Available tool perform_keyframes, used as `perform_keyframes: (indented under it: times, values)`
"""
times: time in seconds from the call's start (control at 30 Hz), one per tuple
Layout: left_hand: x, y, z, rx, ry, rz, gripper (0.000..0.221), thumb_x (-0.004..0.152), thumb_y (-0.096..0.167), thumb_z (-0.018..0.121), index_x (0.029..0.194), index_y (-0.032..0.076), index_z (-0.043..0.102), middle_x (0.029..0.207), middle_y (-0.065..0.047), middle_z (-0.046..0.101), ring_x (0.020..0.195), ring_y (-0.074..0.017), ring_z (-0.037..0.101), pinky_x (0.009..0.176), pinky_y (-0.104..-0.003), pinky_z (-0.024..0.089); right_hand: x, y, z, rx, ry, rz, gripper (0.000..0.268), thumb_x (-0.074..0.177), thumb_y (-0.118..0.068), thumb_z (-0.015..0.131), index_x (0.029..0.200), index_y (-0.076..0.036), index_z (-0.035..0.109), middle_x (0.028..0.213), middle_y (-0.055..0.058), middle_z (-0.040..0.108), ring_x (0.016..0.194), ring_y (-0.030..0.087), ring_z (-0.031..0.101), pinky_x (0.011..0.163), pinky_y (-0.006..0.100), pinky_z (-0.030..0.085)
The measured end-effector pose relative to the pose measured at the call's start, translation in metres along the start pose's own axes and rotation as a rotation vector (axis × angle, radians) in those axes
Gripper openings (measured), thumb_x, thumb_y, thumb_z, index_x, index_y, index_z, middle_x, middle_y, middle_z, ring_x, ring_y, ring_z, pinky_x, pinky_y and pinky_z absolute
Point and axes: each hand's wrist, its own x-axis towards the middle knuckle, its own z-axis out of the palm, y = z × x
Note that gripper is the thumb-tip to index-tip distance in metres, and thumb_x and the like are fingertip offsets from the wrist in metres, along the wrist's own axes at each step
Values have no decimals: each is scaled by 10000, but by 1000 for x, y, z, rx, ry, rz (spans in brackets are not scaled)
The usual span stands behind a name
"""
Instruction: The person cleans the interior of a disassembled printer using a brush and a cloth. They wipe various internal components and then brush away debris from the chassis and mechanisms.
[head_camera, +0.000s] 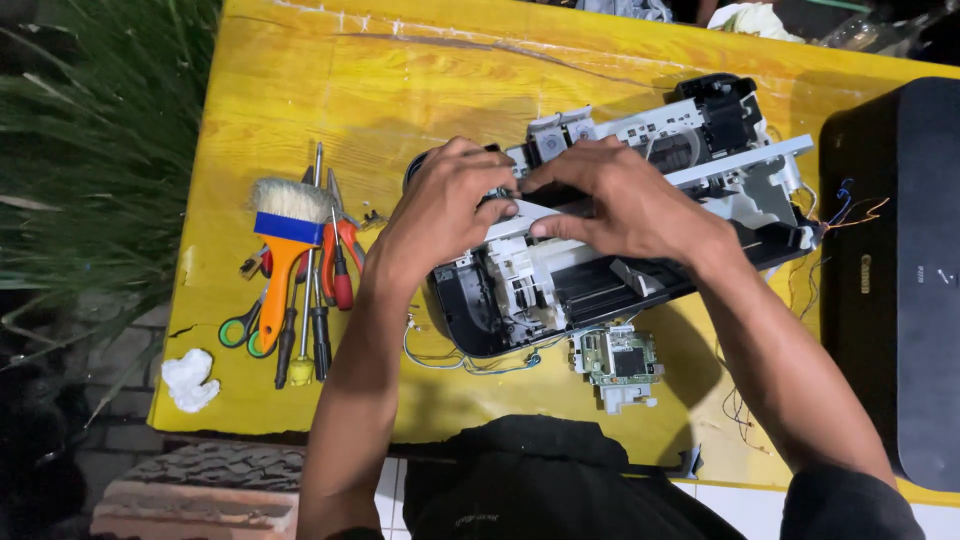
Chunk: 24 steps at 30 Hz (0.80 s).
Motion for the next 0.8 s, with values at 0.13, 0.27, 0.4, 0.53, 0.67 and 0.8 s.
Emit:
perform_keyframes:
  times: [0.13,0.27,0.4,0.53,0.67,0.8]
  values:
    - [3,-12,-8,-76,-56,5,122,910,165,788,1019,132,744,1010,-96,750,1099,-328,643,991,-509,468,6,-14,5,-46,-4,35,221,913,-162,776,1085,-30,735,892,183,761,909,388,706,875,481,483]
    - [0,-5,-32,-305,-125,-92,178,912,161,763,1079,114,721,906,-146,756,931,-353,700,873,-517,515,6,3,16,51,29,58,155,918,-62,734,1070,-30,738,844,192,752,847,387,722,814,476,520]
    - [0,-15,-35,-437,-202,-170,238,925,187,750,1142,95,721,871,-129,756,804,-255,645,784,-435,532,11,-2,12,125,20,80,138,917,-35,717,1050,-5,739,808,210,728,790,391,723,759,469,559]
    - [0,-20,-29,-398,-266,-211,207,930,229,757,1111,129,773,933,-128,780,852,-264,690,813,-420,554,12,-6,12,148,8,85,154,903,-4,708,1052,-5,746,823,213,731,839,412,717,814,507,539]
    - [-3,-20,-25,-384,-344,-286,199,974,187,665,1121,177,799,1065,-108,793,1024,-325,731,914,-451,548,16,-14,12,147,-23,76,112,922,-4,691,1012,1,758,812,212,737,847,401,714,847,505,533]
    - [-5,-26,-22,-377,-382,-332,231,995,185,638,1159,212,799,1152,-77,779,1116,-349,709,988,-462,528,16,-12,13,161,-41,36,103,936,-75,724,1000,-6,767,833,203,752,870,394,709,855,508,506]
